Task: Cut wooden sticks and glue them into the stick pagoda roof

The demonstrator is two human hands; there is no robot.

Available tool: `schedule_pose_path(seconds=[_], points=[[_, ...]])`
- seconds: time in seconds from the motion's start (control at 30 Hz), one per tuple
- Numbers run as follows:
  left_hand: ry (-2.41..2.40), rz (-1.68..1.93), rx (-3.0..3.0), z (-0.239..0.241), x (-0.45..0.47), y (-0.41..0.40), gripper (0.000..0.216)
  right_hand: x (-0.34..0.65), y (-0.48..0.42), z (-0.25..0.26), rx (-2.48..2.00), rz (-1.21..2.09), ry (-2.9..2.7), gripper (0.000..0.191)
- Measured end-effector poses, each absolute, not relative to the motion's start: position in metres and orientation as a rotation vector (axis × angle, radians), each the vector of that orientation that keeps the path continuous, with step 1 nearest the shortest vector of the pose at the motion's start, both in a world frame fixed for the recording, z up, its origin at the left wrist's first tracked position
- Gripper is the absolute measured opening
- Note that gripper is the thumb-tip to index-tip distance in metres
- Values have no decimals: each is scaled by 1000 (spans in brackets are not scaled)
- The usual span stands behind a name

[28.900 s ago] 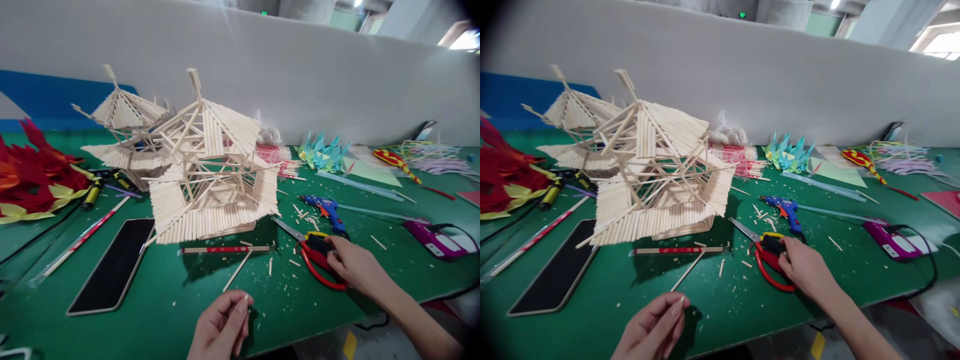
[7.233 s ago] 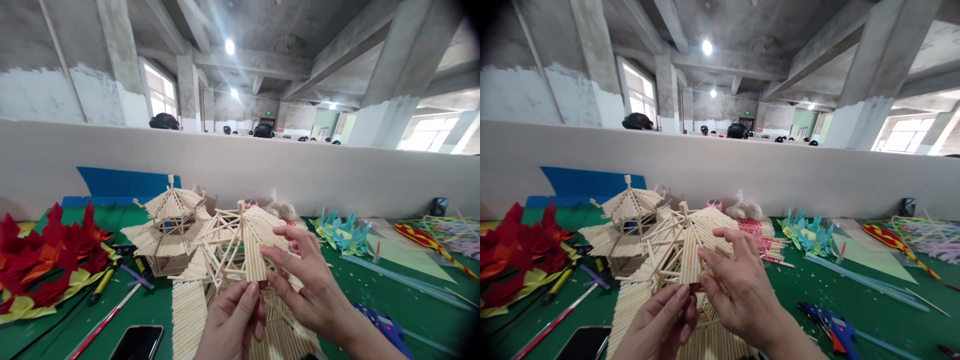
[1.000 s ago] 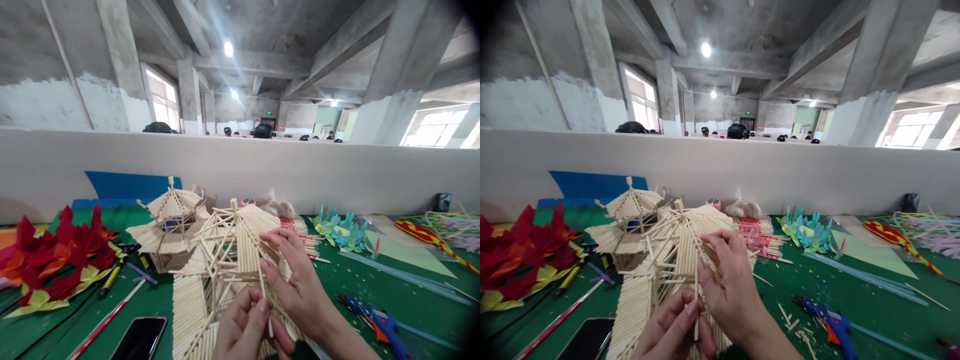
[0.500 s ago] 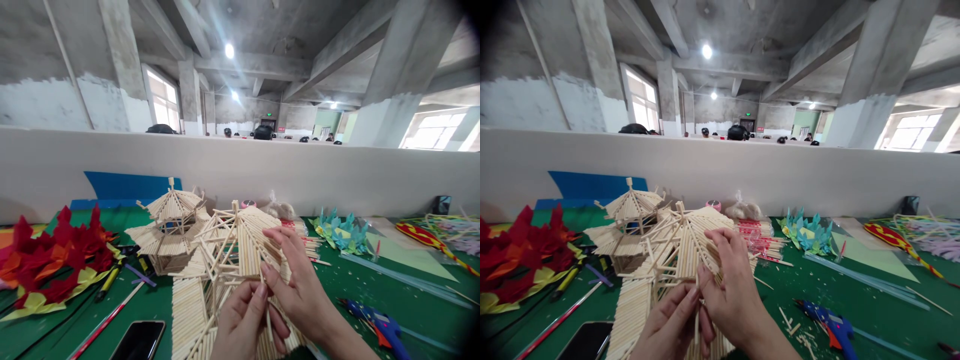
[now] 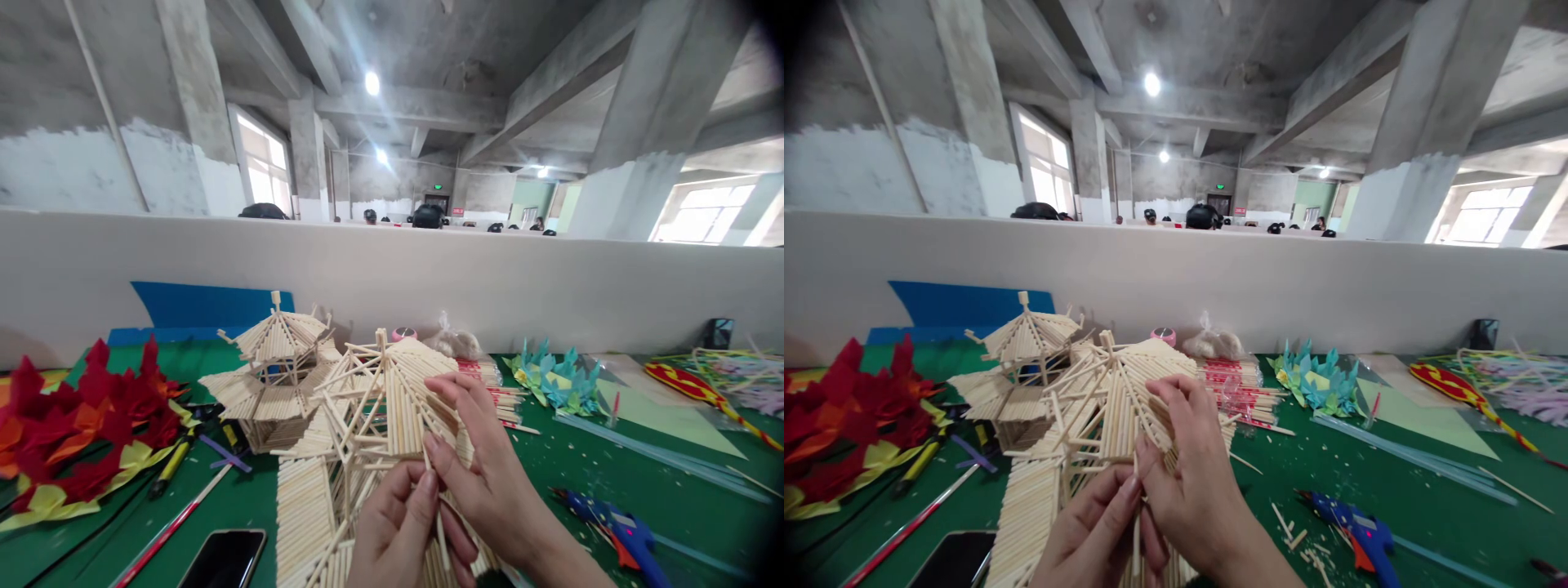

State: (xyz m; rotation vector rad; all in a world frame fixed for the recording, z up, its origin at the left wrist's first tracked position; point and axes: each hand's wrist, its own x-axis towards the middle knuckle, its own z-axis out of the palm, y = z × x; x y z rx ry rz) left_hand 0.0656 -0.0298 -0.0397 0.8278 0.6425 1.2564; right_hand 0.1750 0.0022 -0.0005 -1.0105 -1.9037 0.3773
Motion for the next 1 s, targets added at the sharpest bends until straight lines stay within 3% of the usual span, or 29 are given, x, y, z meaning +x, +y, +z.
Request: schedule_pose_path(seconds=[1.0], points=[[685, 1388, 622, -21, 71, -25, 16, 176, 3, -1, -1025, 384, -1889, 43]])
